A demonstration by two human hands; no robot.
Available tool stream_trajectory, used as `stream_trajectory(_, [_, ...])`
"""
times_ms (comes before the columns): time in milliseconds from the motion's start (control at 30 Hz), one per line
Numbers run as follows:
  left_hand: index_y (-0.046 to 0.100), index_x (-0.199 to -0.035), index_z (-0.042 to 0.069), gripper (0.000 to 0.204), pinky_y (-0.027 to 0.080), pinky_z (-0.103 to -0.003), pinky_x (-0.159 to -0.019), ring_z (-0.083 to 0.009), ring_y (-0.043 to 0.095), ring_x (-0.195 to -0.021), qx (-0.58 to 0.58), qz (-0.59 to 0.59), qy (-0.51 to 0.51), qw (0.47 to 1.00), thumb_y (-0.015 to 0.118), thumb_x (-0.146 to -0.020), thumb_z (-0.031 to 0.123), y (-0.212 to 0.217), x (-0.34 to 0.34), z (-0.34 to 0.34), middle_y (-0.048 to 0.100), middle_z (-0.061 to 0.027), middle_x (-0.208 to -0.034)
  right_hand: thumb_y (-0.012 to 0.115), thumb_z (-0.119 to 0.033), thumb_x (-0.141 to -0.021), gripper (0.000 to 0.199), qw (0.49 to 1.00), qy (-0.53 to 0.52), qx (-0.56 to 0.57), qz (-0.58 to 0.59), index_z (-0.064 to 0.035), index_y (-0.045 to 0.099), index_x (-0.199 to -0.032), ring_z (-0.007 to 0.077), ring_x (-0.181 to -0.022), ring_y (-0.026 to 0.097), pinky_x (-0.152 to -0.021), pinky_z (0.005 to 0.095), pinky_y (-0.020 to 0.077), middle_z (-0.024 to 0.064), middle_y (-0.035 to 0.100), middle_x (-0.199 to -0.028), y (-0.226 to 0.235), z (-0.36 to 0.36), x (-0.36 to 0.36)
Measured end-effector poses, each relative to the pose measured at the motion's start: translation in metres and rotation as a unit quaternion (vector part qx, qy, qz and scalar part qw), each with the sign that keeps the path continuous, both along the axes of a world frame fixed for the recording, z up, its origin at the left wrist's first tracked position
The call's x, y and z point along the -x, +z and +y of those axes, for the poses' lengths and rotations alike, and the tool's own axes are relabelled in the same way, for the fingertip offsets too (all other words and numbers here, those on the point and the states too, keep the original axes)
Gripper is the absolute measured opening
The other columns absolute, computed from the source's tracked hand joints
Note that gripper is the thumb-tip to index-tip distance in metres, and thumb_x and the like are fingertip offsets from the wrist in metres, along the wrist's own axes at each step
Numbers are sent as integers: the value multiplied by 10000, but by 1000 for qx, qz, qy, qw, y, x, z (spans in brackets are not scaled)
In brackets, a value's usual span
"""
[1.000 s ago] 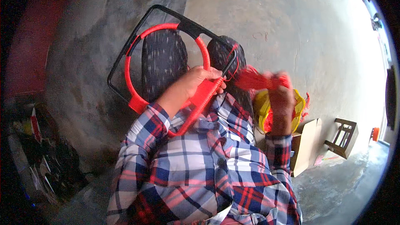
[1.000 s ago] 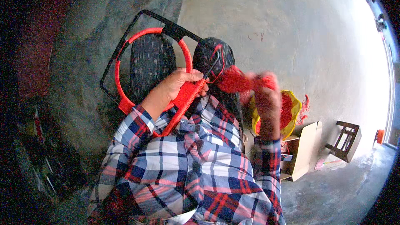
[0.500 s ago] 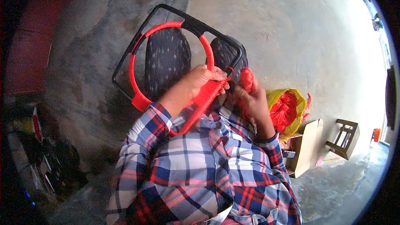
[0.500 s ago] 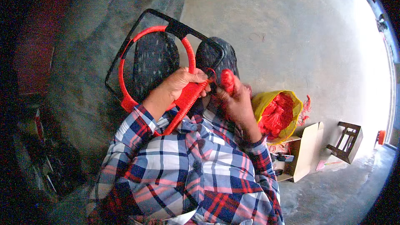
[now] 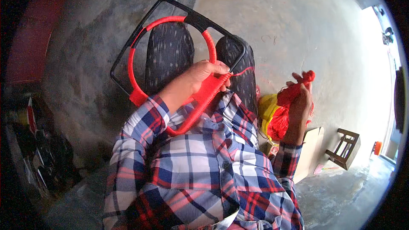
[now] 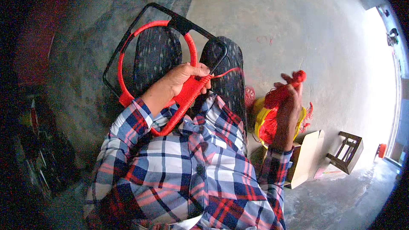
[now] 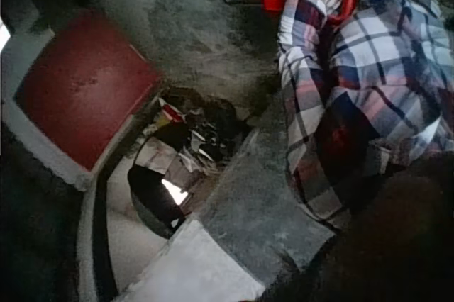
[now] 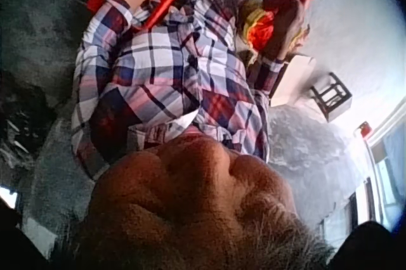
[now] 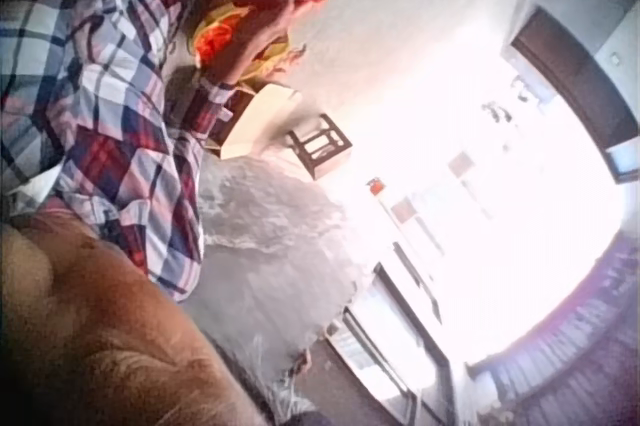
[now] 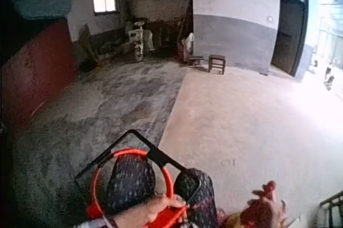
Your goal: Wrapping a circular plastic frame with red mesh material for furniture manufacturing.
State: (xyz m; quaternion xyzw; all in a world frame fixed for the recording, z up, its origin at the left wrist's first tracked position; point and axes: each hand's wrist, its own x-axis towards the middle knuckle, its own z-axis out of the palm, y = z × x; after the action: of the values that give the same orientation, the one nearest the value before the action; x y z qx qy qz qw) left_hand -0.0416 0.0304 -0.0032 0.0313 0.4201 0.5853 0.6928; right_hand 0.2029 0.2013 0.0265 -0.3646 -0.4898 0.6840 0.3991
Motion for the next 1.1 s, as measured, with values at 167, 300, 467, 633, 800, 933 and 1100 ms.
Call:
stream_trajectory(167, [567, -924, 32, 181, 521, -322, -536, -247, 629, -556, 37, 34, 24, 998, 634, -829, 171, 8, -5, 0, 645, -167, -725, 626, -69, -798, 366, 802, 496, -219, -249, 19, 580, -1151, 222, -1014, 565, -910, 321, 415, 151, 609, -1061, 10, -46, 31])
stream_trajectory(300, [575, -919, 31, 170, 530, -331, -545, -251, 635, -558, -15, 27, -19, 999, 639, -828, 159, 17, -8, 3, 649, -166, -729, 619, -30, -782, 563, 940, 278, -130, -152, 11, 431, -1311, 215, -1057, 561, -925, 333, 413, 184, 606, -1080, -41, -45, 69])
stream_trajectory(467, [597, -902, 24, 154, 537, -353, -540, -253, 641, -588, -25, 13, -18, 999, 651, -807, 132, 15, -15, 7, 647, -159, -727, 616, -5, -789, 563, 960, 256, -113, 8, -23, 423, -1318, 163, -973, 573, -863, 297, 448, 68, 626, -1037, -2, -36, 110])
stream_trajectory(633, [628, -884, 25, 141, 540, -357, -553, -251, 648, -619, -36, 13, -47, 998, 664, -788, 121, 15, -11, 8, 655, -150, -746, 644, -1, -798, 211, 958, 270, -83, -53, -13, 621, -1007, 121, -926, 559, -843, 276, 450, 34, 617, -1021, -9, -18, 109])
stream_trajectory(800, [630, -883, 26, 149, 539, -338, -555, -232, 651, -618, -21, 10, -6, 1000, 668, -793, 139, 11, -7, 6, 663, -133, -755, 630, -35, -791, 173, 968, 115, -218, -34, -13, 641, -962, 170, -881, 592, -804, 303, 470, 52, 626, -994, 39, -18, 76])
stream_trajectory(933, [617, -894, 22, 156, 535, -320, -545, -222, 642, -582, -9, -10, 51, 999, 659, -809, 146, 18, 6, 0, 655, -126, -735, 621, -70, -762, 258, 853, 422, -167, -258, 15, 632, -1005, 194, -946, 580, -834, 293, 458, 92, 593, -1086, 16, -12, 31])
stream_trajectory(1100, [603, -905, 11, 171, 534, -325, -532, -236, 634, -564, -41, 6, 43, 998, 653, -809, 143, 21, 2, 0, 642, -158, -716, 536, -299, -876, 375, 961, 26, 112, 250, -49, 506, -1154, 196, -744, 592, -685, 335, 501, 79, 576, -859, 0, -30, -18])
